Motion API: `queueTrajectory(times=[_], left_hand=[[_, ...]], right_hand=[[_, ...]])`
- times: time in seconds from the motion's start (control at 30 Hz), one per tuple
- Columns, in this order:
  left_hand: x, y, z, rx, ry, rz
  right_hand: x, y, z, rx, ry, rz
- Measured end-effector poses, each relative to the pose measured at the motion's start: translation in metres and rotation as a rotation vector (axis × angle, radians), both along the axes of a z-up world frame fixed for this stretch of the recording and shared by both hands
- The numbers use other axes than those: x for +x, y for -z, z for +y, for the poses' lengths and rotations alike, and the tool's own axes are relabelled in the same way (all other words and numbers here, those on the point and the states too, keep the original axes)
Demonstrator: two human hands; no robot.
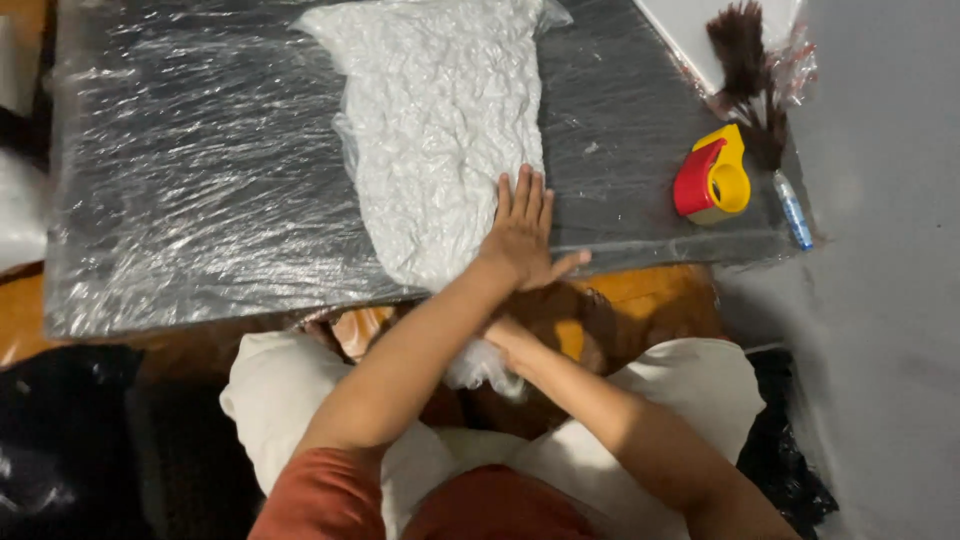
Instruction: Vacuuming air out of a plastic bag containing a pillow and sealing it with tape.
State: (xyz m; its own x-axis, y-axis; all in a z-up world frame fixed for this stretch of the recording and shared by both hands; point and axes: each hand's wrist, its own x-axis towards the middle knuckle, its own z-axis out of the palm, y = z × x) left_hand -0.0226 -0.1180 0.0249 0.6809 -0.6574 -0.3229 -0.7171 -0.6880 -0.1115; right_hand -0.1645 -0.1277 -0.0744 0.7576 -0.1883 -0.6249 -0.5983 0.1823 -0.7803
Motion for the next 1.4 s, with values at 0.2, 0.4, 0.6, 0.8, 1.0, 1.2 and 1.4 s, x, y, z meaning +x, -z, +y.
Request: queueTrajectory(times=[0.2,0.4,0.6,0.8,1.0,1.2,1.4], left_hand=[[0.026,0.002,0.038,-0.614,-0.04,-0.138],[0.017,-0.018,0.026,-0.075,-0.185,-0.153],[0.029,-0.016,0.03,-0.011,-0.166,-0.121],[0.047,0.001,0.076,-0.797,-0.261,0.163],[0.025,0.004,0.144,-0.986,-1.035,0.095],[0.005,-0.017,0.143,-1.262,-1.26,0.559],[0.017,0.0,0.152,-1.561,-1.141,0.281]], right_hand=[[0.019,0.04,-0.009,0.031,-0.054,0.077],[0.013,0.004,-0.003,0.039,-0.066,0.058],[0.024,-0.065,0.008,0.041,-0.089,0.095],[0.027,-0.068,0.001,0.112,-0.082,0.116],[0.032,-0.087,-0.011,0.12,-0.109,0.191],[0.042,-0.111,-0.01,0.063,-0.097,0.199],[0.045,-0.121,-0.001,0.045,-0.11,0.236]])
